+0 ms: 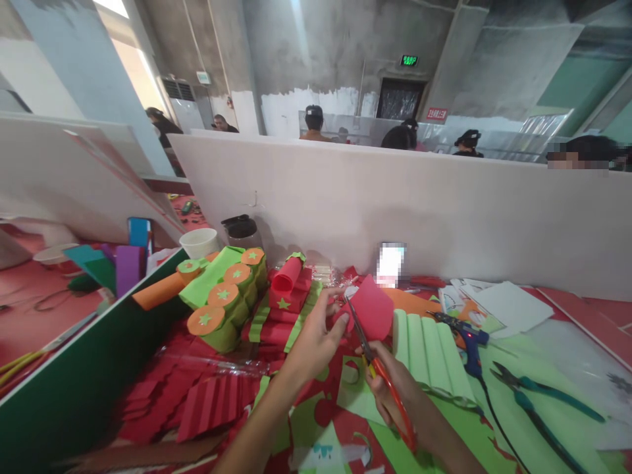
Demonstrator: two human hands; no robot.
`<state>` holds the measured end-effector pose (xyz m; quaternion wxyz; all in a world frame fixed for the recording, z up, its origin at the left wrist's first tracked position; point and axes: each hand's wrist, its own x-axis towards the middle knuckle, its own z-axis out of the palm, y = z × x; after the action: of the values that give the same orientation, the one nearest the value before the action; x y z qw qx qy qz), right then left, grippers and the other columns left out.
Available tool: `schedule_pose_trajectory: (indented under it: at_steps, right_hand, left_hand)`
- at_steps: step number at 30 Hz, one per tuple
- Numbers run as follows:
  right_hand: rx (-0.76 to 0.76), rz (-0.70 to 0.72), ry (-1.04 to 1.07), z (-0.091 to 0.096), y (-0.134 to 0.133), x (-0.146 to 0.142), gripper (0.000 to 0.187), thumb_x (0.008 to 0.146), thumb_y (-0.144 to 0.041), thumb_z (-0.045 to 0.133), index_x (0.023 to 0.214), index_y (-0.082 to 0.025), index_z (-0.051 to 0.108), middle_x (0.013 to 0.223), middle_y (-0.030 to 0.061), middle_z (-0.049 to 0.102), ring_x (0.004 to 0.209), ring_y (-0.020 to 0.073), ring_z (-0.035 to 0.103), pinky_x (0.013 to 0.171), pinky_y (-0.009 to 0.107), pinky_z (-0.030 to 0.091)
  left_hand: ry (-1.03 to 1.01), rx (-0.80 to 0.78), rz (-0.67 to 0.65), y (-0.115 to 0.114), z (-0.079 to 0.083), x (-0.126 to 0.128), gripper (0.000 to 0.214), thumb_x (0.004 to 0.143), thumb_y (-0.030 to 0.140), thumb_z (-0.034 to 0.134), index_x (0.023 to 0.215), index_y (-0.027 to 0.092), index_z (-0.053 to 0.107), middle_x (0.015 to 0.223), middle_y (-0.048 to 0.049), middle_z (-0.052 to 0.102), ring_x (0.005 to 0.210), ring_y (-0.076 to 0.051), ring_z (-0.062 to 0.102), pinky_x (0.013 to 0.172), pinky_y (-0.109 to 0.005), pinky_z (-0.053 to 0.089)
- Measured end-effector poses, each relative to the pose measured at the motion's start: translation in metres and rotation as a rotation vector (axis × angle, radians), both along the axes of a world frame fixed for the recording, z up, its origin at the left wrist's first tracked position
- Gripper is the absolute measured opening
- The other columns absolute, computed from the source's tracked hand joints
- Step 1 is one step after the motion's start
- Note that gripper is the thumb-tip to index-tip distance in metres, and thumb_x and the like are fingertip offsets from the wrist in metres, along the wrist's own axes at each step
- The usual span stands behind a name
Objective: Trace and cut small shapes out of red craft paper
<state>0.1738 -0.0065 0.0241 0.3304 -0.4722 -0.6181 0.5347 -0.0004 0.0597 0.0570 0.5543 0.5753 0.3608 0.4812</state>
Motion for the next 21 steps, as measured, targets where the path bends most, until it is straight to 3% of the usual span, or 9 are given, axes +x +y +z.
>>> schedule_pose_trajectory:
  at_steps: [9,21]
  right_hand:
    - [-0.094,0.015,0.087,-0.0074,0.0004,0.0045,0.051,0.089,-0.063,0.052,0.122,-0.026,0.044,0.069,-0.008,0.045,0.038,0.0029,0.031,0.034,0.015,0.028]
    - [0.009,0.096,-0.041,-0.0016,0.0005,0.0083,0.061,0.088,-0.073,0.039,0.122,-0.023,0.041,0.068,-0.0078,0.04,0.044,0.0043,0.03,0.04,0.015,0.03]
  left_hand:
    - [-0.005,-0.039,-0.029,0.0027,-0.0031,-0.0022,0.04,0.089,0.038,0.058,0.123,0.022,0.043,0.084,0.0002,0.056,0.072,-0.012,0.053,0.065,-0.023,0.052]
    - [0.065,-0.024,-0.067,0.002,0.0021,-0.0075,0.039,0.09,0.038,0.057,0.123,0.023,0.043,0.086,-0.0002,0.056,0.074,-0.013,0.055,0.068,-0.025,0.048]
